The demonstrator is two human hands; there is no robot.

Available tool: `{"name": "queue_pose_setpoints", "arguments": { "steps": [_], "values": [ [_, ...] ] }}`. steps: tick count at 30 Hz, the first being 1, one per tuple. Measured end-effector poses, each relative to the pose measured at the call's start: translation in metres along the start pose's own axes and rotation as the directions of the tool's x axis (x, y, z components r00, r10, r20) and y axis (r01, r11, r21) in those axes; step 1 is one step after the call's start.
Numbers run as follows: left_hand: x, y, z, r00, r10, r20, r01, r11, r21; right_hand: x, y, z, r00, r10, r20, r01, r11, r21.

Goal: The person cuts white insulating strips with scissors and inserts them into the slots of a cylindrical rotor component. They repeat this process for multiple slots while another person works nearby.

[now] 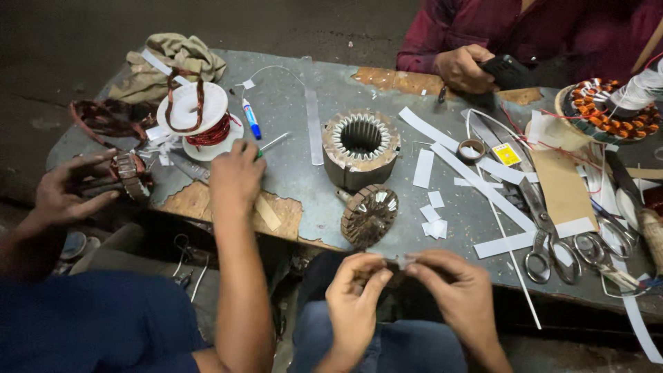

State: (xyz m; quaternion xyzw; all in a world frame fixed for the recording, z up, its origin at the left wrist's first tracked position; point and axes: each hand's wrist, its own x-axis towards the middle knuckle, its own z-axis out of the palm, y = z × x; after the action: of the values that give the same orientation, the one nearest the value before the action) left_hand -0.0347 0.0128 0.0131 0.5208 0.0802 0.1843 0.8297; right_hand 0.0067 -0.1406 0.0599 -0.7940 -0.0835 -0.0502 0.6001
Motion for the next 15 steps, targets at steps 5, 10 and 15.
{"name": "queue_pose_setpoints", "arguments": {
  "steps": [5, 10, 15],
  "values": [
    [0.006, 0.001, -0.008, 0.994, 0.087, 0.071, -0.098, 0.979, 0.178, -0.014, 0.001, 0.013, 0.988, -0.155, 0.018, 0.156, 0.988, -0.022],
    [0.006, 0.009, -0.008, 0.994, 0.055, 0.090, -0.065, 0.992, 0.111, -0.016, -0.005, 0.018, 0.990, -0.143, 0.008, 0.144, 0.989, -0.041],
    [0.006, 0.007, -0.013, 0.988, -0.059, 0.142, 0.044, 0.993, 0.106, -0.016, 0.000, 0.020, 0.991, -0.121, 0.048, 0.124, 0.991, -0.051]
  ]
}}
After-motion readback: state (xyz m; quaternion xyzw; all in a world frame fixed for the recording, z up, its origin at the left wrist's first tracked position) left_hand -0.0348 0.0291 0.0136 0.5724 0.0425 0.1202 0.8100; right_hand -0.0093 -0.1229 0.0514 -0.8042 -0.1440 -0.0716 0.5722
